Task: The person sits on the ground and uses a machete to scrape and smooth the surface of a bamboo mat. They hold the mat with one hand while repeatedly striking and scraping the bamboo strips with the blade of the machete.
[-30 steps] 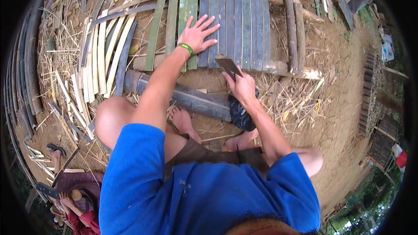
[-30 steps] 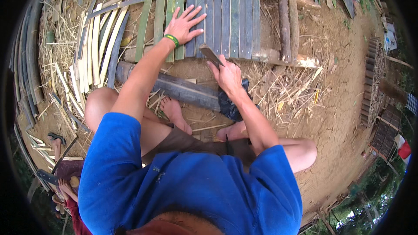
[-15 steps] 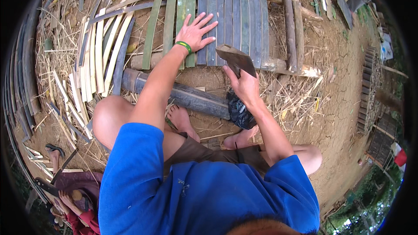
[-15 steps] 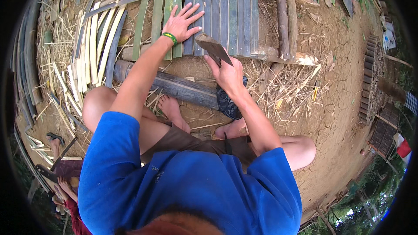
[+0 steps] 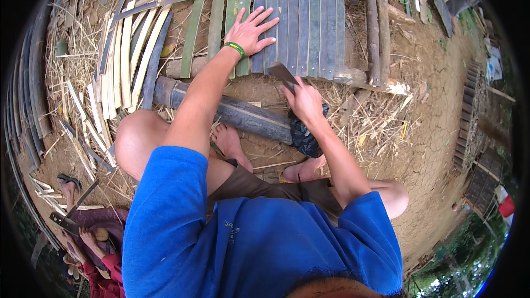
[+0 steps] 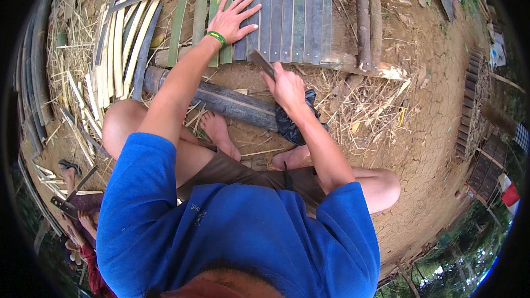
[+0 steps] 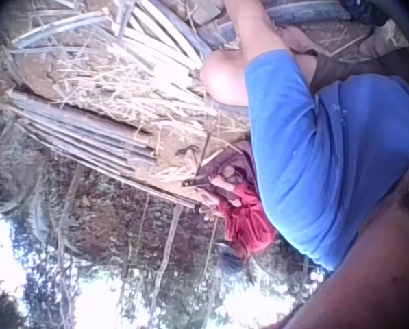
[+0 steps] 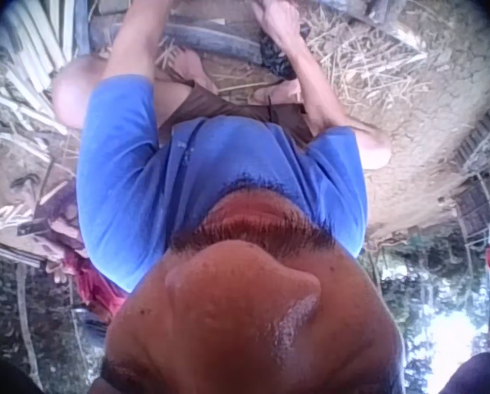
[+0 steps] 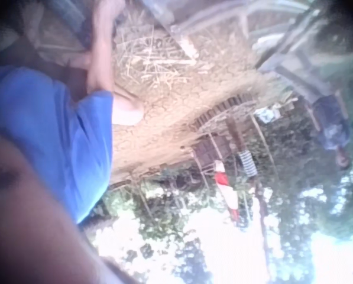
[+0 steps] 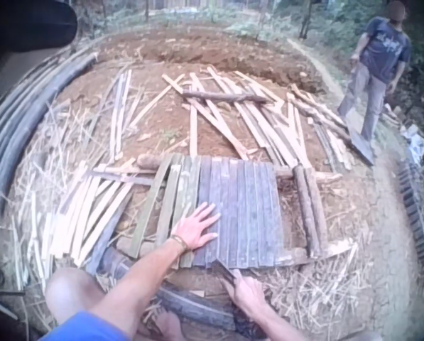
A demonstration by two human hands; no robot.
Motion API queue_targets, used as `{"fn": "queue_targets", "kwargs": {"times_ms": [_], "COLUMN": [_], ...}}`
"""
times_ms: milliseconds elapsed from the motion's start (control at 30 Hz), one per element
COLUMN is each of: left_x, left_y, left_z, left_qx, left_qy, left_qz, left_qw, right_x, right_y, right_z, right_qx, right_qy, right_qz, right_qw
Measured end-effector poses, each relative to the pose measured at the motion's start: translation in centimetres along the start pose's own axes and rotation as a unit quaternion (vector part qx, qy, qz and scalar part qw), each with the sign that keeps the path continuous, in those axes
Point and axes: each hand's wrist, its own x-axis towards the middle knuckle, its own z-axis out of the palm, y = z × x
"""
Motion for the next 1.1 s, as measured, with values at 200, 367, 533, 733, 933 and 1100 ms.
{"fn": "queue_targets", "kwargs": {"times_ms": [200,367,533,733,933,1100], "left_x": [-0.3,0.0,0.0,-0.2,-0.1,0.0], "left_y": [-0.1,0.6,-0.5,-0.2,-0.5,-0.3], "left_z": [-0.6,-0.4,-0.4,-0.5,-0.4,-0.4], "left_qx": [0.01,-0.013,0.003,-0.009,0.04,0.05], "left_qy": [0.002,-0.005,0.0,-0.002,-0.039,-0.049], "left_qz": [-0.002,0.002,-0.012,-0.003,-0.009,-0.009], "left_qw": [1.0,1.0,1.0,1.0,0.998,0.997], "right_x": [0.7,-0.1,-0.7,1.9,8.2,11.5], "right_y": [-1.6,1.3,-1.9,-3.9,-3.2,-2.0], "right_z": [-2.0,0.7,-3.2,-5.4,-5.9,-6.2], "right_qx": [0.176,-0.005,0.152,0.105,0.038,-0.076], "right_qy": [0.175,-0.012,0.169,0.058,-0.062,-0.218], "right_qz": [-0.067,0.051,-0.028,-0.002,-0.018,-0.095], "right_qw": [0.966,0.999,0.973,0.993,0.997,0.968]}}
